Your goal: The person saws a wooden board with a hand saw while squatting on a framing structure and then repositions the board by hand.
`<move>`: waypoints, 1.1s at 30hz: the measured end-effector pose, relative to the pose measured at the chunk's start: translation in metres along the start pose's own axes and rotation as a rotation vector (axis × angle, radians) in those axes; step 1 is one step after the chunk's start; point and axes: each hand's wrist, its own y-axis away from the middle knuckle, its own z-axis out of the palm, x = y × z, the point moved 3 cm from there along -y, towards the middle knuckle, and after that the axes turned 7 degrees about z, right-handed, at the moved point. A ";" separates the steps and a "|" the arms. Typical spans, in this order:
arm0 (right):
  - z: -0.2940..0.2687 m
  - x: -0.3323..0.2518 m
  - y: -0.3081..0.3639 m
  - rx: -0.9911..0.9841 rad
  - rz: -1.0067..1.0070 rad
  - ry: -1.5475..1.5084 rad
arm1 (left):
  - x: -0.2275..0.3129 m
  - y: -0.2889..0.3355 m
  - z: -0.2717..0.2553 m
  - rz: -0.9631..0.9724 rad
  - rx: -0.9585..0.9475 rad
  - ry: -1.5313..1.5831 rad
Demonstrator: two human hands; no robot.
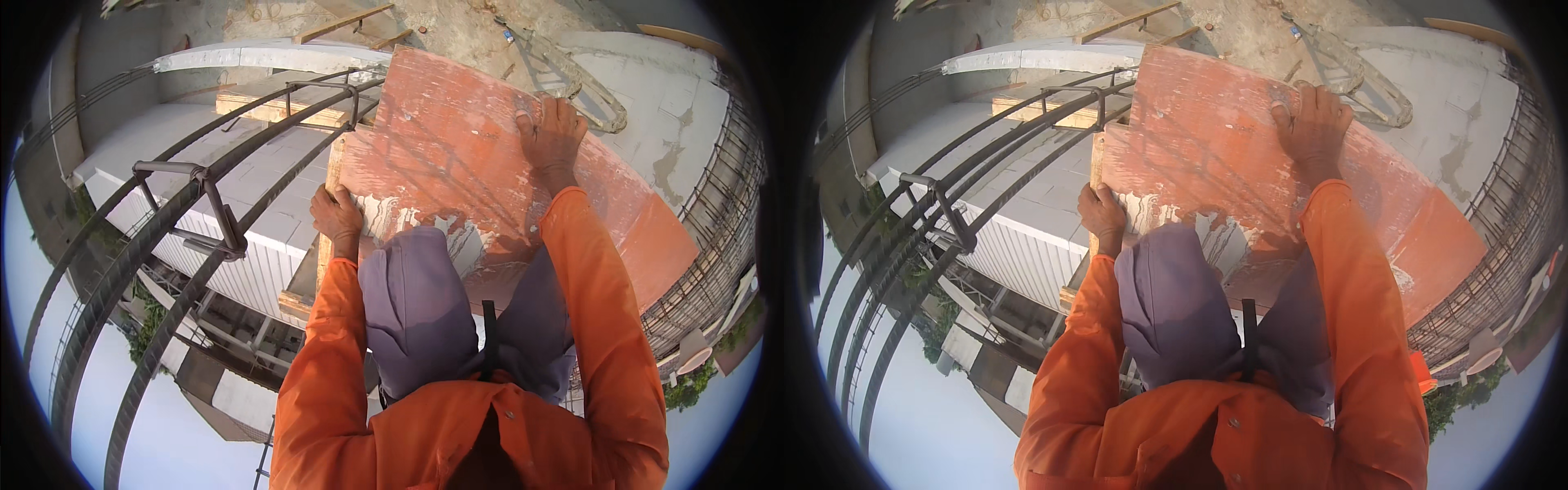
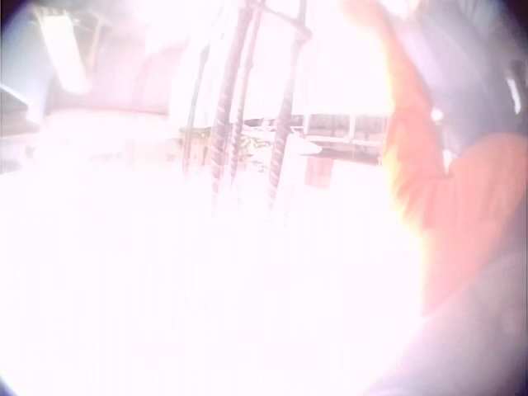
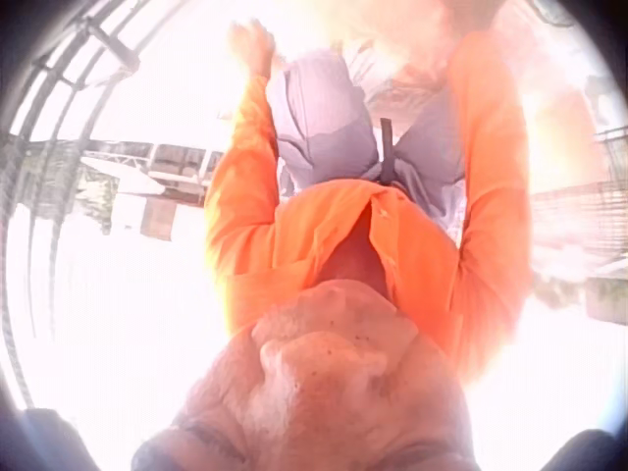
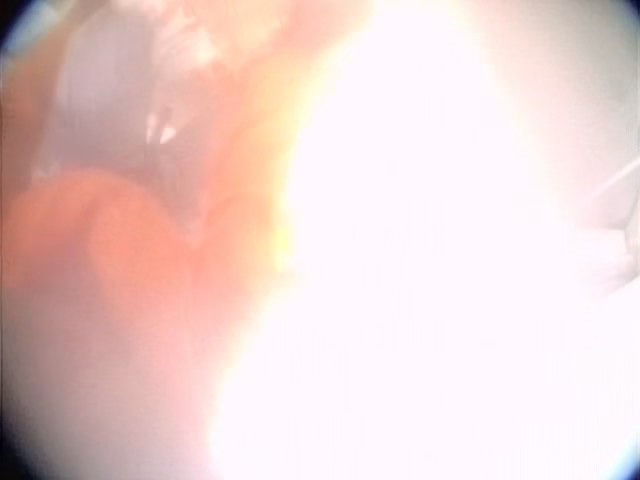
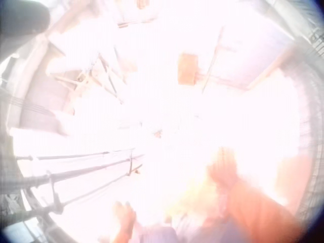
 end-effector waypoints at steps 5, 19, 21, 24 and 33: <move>-0.008 -0.017 0.060 -0.007 0.047 0.060 | -0.040 0.040 -0.015 -0.050 -0.021 -0.017; -0.110 0.026 0.234 -0.399 0.168 0.022 | -0.163 0.171 -0.051 0.074 0.052 0.223; -0.130 0.027 0.251 -0.329 0.111 0.039 | -0.168 0.181 -0.047 0.101 0.113 0.240; -0.168 0.047 0.192 -0.301 -0.030 0.052 | -0.118 0.157 -0.071 -0.012 -0.131 0.375; -0.125 0.089 0.045 -0.636 -0.129 -0.402 | -0.046 0.055 -0.043 -0.115 0.112 0.561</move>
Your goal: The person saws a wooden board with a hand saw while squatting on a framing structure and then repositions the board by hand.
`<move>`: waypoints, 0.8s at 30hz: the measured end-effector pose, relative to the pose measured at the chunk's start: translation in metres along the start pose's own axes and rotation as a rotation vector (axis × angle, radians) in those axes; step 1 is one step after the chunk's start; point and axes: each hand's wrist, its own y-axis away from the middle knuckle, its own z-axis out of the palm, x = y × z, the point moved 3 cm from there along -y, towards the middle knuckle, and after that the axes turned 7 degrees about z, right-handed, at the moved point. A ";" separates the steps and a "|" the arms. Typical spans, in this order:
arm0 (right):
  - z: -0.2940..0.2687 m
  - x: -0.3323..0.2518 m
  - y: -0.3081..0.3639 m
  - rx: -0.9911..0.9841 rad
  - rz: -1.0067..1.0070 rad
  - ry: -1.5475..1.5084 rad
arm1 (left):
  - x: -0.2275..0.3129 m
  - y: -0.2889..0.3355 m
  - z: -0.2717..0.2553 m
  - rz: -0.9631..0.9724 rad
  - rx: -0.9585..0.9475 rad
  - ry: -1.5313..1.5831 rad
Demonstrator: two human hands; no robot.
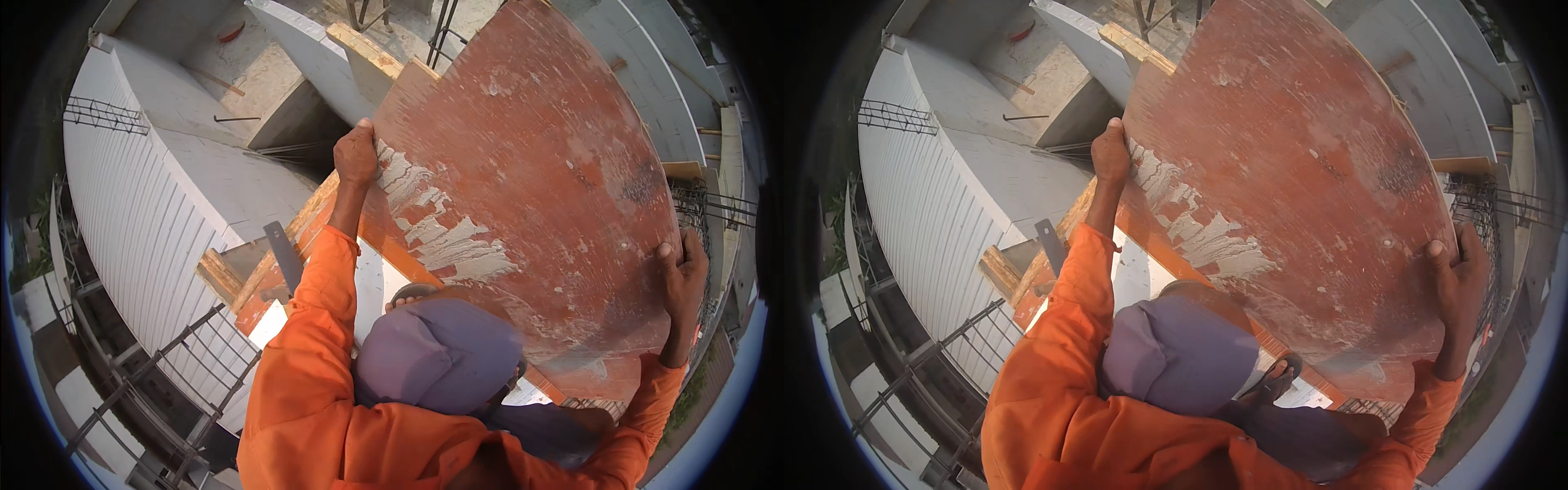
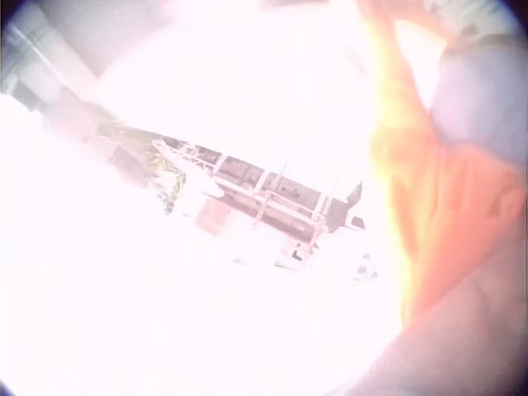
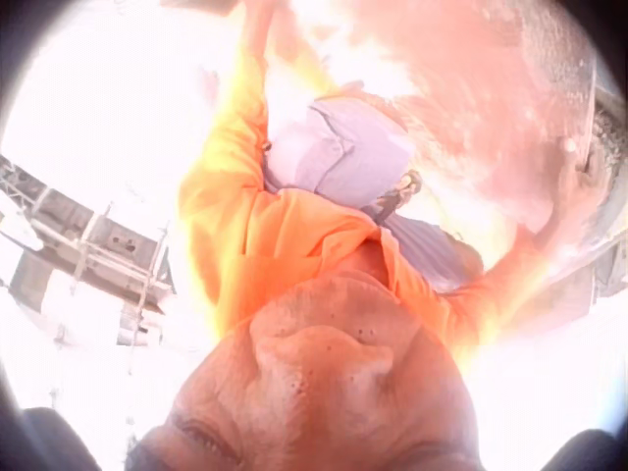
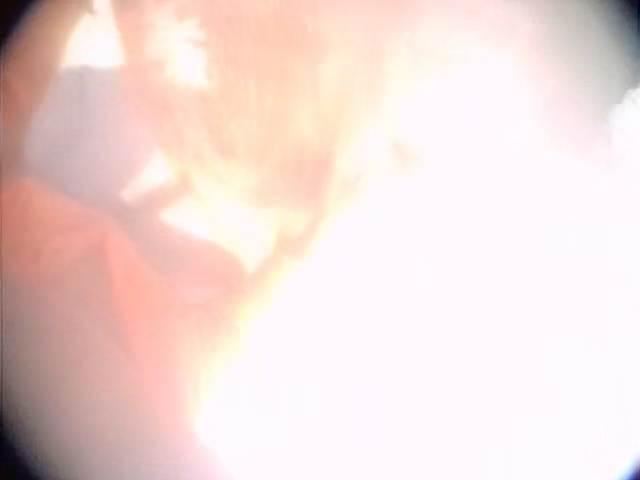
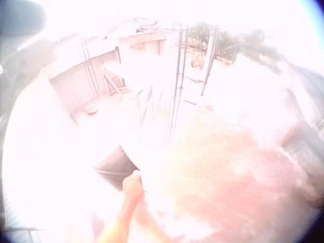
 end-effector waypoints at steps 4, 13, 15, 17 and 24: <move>0.001 0.010 0.004 0.039 -0.024 0.144 | -0.014 -0.016 0.011 0.034 -0.121 0.024; 0.043 0.023 0.006 0.067 0.052 0.054 | -0.052 -0.021 -0.023 0.076 -0.453 -0.074; 0.033 0.047 0.011 -0.023 0.131 0.048 | -0.092 -0.036 -0.022 0.037 -0.628 -0.167; 0.028 0.060 0.008 0.064 0.027 0.084 | -0.086 -0.033 -0.018 0.158 -0.599 -0.276; 0.004 0.046 0.002 0.020 -0.105 0.008 | 0.011 0.001 -0.010 0.021 -0.515 -0.160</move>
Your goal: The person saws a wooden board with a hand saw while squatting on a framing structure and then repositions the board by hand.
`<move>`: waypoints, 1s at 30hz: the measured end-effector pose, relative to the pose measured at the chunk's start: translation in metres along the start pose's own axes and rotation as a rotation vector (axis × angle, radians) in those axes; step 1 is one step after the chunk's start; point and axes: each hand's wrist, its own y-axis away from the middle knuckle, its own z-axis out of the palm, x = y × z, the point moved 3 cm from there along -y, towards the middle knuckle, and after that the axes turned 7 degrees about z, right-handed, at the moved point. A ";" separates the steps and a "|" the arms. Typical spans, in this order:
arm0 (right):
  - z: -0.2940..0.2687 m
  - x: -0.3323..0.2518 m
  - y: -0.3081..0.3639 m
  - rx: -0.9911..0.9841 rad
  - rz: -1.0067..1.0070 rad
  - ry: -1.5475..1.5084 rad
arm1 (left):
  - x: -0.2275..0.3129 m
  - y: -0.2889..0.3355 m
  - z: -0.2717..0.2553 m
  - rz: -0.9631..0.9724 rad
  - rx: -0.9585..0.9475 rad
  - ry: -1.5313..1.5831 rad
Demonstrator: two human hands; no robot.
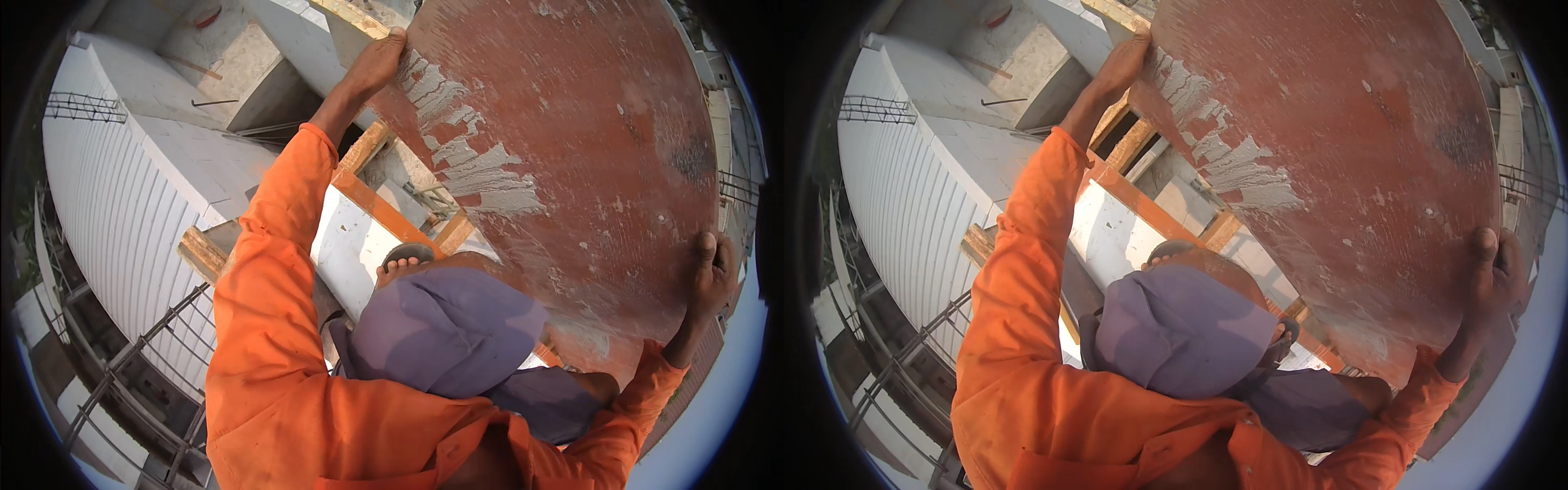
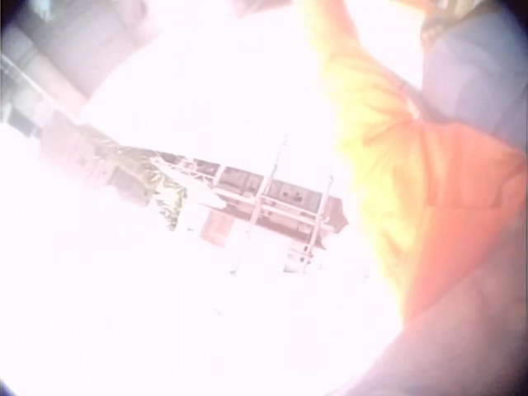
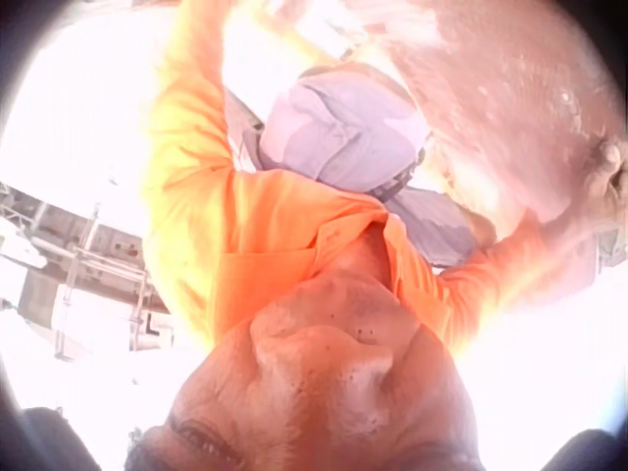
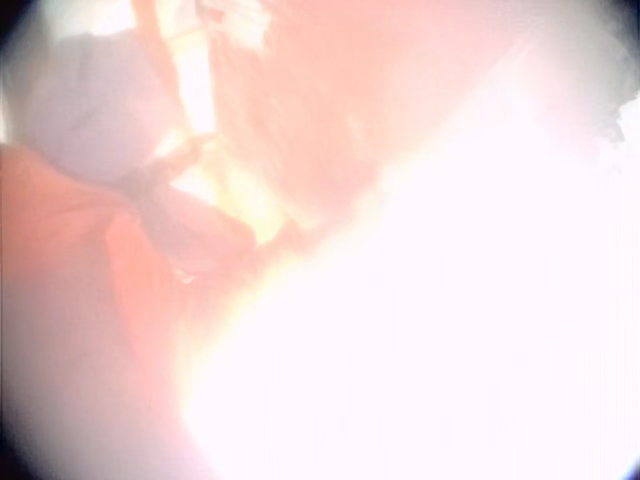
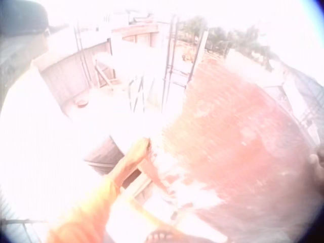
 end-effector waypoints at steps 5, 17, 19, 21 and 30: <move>-0.013 -0.003 -0.002 0.006 0.033 0.057 | 0.009 0.007 0.007 0.012 0.117 -0.106; -0.016 -0.037 0.025 0.006 0.091 0.200 | 0.010 0.038 0.025 0.048 0.796 -0.027; -0.019 -0.040 0.025 -0.014 0.091 0.180 | 0.009 0.040 0.021 0.042 0.809 -0.031; -0.023 -0.036 0.022 -0.194 0.110 0.153 | 0.010 0.040 0.017 0.074 0.824 0.014; -0.035 -0.068 0.069 -0.338 0.165 -0.009 | -0.006 0.064 -0.002 0.124 0.830 0.106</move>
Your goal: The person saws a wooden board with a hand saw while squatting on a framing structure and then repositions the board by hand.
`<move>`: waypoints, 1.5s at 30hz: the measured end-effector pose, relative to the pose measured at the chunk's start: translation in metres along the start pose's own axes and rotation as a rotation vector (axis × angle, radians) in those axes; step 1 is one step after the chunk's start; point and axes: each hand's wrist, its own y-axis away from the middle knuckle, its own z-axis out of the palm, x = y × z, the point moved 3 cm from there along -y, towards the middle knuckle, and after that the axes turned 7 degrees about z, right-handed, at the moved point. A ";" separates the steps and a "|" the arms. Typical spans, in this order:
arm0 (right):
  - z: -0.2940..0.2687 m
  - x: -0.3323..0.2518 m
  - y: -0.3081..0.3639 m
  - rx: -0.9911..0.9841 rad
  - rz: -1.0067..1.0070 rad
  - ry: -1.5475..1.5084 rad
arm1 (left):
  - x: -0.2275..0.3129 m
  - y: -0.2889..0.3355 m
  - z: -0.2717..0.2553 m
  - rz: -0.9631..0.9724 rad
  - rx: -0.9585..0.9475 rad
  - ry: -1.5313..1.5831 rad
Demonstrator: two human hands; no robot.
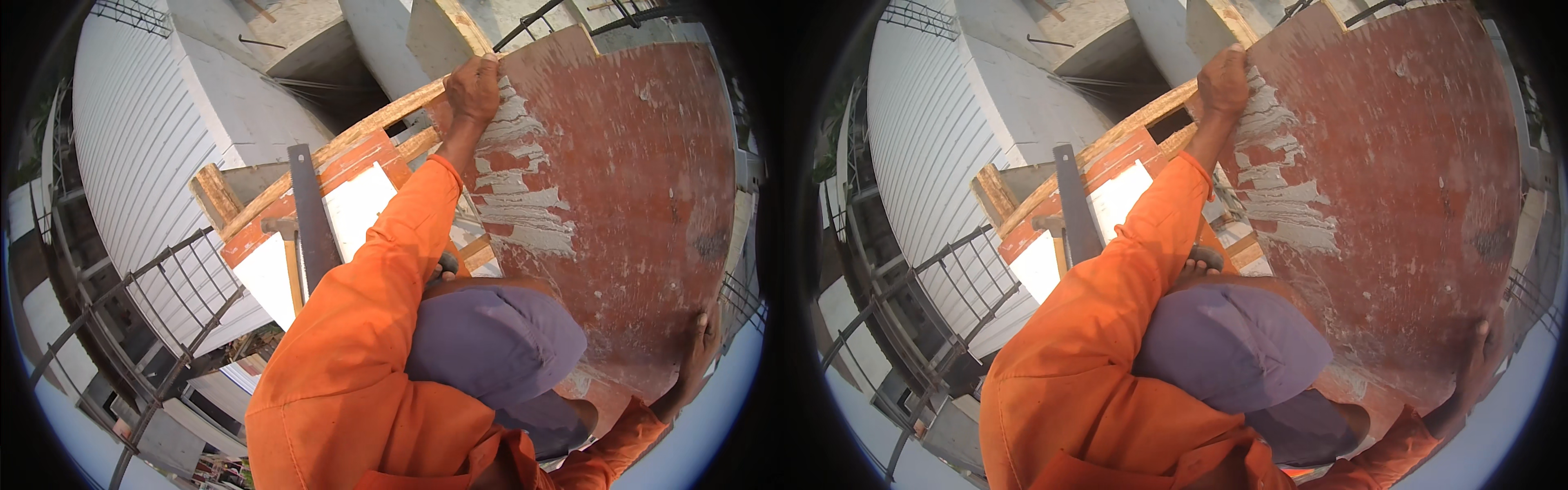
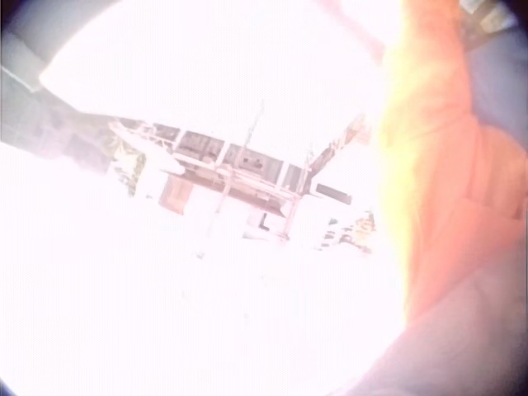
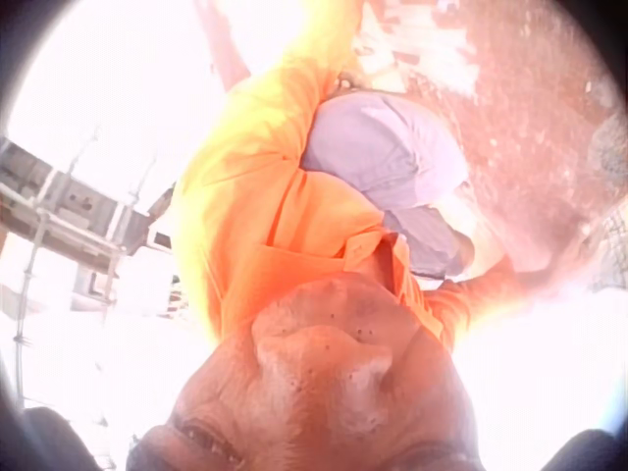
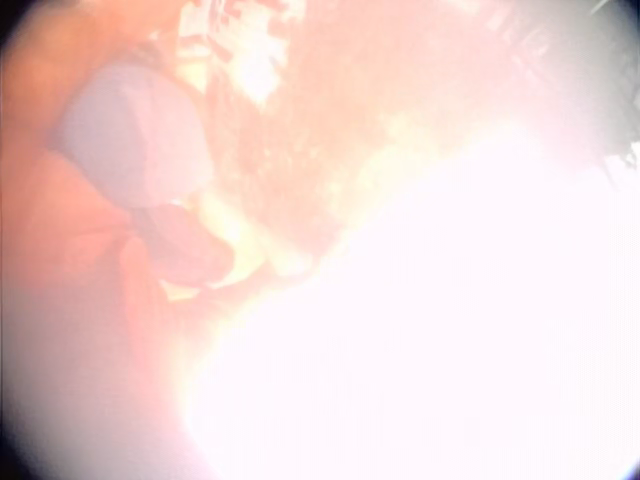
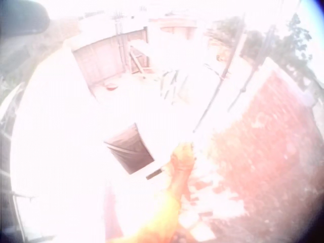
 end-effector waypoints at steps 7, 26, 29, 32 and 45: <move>0.022 -0.042 0.006 0.011 0.013 0.096 | -0.016 -0.001 -0.029 -0.038 0.025 -0.024; 0.013 0.037 0.001 0.121 0.192 0.023 | 0.003 0.012 -0.058 0.066 -0.033 -0.032; 0.018 0.036 0.001 0.197 0.117 0.030 | -0.001 0.012 -0.053 0.072 0.004 -0.039; 0.024 0.022 0.002 0.170 0.105 0.020 | -0.007 0.013 -0.047 0.077 -0.030 -0.052; 0.025 0.056 -0.034 0.130 0.238 -0.063 | -0.016 0.005 -0.030 0.143 -0.012 -0.086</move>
